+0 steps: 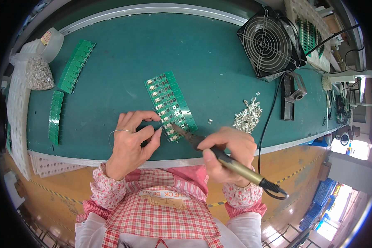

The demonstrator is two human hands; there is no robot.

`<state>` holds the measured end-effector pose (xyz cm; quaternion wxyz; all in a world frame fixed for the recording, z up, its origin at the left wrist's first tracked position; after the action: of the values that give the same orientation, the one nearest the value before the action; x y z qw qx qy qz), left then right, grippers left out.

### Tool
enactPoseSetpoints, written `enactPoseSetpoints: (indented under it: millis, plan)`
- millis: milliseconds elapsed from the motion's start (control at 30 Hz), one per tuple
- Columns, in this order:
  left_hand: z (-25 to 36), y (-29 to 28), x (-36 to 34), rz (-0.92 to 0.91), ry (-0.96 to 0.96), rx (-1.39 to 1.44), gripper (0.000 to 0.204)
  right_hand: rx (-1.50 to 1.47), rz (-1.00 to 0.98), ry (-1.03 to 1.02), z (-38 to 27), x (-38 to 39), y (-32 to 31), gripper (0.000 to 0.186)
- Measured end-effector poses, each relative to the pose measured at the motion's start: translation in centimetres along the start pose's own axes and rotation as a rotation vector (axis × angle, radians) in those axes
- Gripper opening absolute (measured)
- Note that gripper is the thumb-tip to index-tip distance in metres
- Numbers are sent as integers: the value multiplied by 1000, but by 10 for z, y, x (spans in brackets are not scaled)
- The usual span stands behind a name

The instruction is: The person solders components on a circuit board with a soldering iron, inserts small electronic components into the board by hand, and solders the components into place using the soldering iron.

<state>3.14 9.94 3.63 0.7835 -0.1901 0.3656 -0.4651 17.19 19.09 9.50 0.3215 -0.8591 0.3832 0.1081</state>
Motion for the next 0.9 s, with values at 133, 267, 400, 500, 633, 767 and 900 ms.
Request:
enactPoseSetpoints:
  millis: [133,267,400,500,633,767,900]
  plan:
    - [1,-1,0,0,-3,5,18,-68,162,176,21,18,-18,17]
    - [1,1,0,-4,-10,12,17,-196,257,382,41,37,-19,19]
    - [1,2,0,-14,-4,4,17,-293,349,501,53,42,-15,13]
    - [4,1,1,-5,6,3,17,-308,421,526,56,55,-13,18]
    - [2,3,1,-11,5,-12,17,-330,462,414,57,59,-5,16]
    - [-1,5,0,-25,-8,-16,17,-388,472,443,64,57,2,16]
    - [0,3,0,-19,-7,-17,16,-409,485,458,68,57,5,16]
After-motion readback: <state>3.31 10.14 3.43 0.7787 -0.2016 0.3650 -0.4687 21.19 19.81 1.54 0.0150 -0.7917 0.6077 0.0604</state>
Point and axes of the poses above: each hand's wrist, its own x-axis away from the middle knuckle, its own y-axis out of the palm, z = x × y, the point moved 10 cm from there along -x, towards the middle knuckle, and after that the axes turned 3 degrees about z, right-handed, at the moved point
